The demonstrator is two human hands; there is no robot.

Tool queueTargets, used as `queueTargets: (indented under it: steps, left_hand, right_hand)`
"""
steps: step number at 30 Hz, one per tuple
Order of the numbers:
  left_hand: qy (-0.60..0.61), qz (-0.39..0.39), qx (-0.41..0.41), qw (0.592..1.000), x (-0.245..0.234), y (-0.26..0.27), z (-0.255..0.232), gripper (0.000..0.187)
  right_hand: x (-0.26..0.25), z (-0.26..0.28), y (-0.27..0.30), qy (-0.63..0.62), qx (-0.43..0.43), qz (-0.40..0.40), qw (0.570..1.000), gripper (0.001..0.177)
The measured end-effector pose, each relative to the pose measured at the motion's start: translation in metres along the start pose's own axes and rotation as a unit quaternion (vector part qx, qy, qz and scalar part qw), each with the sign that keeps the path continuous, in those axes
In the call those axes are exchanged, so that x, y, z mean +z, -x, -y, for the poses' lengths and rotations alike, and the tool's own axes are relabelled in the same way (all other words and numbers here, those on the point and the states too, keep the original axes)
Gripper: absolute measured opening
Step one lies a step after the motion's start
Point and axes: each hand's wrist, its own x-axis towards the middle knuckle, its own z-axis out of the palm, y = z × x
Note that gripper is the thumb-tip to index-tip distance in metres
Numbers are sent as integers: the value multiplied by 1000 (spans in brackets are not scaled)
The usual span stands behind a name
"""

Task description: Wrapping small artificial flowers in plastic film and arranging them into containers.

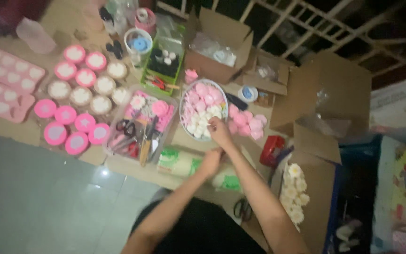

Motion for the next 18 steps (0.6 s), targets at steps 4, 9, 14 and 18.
queueTargets:
  steps: [4,9,14,18]
  left_hand:
    - [8,28,-8,1000,11,9,0,15]
    - [-28,54,-90,994,-7,12,-29,19]
    - [11,39,-33,999,-23,7,-41,16]
    - [-14,80,-42,996,-30,6,-53,14]
  right_hand:
    - [32,19,-62,94,-15,28,995,30]
    - [49,30,-96,180,-54,50,981,44]
    - [53,28,-101,194,-55,29,979,35]
    - [48,19,-100,160,-80,-27,983,25]
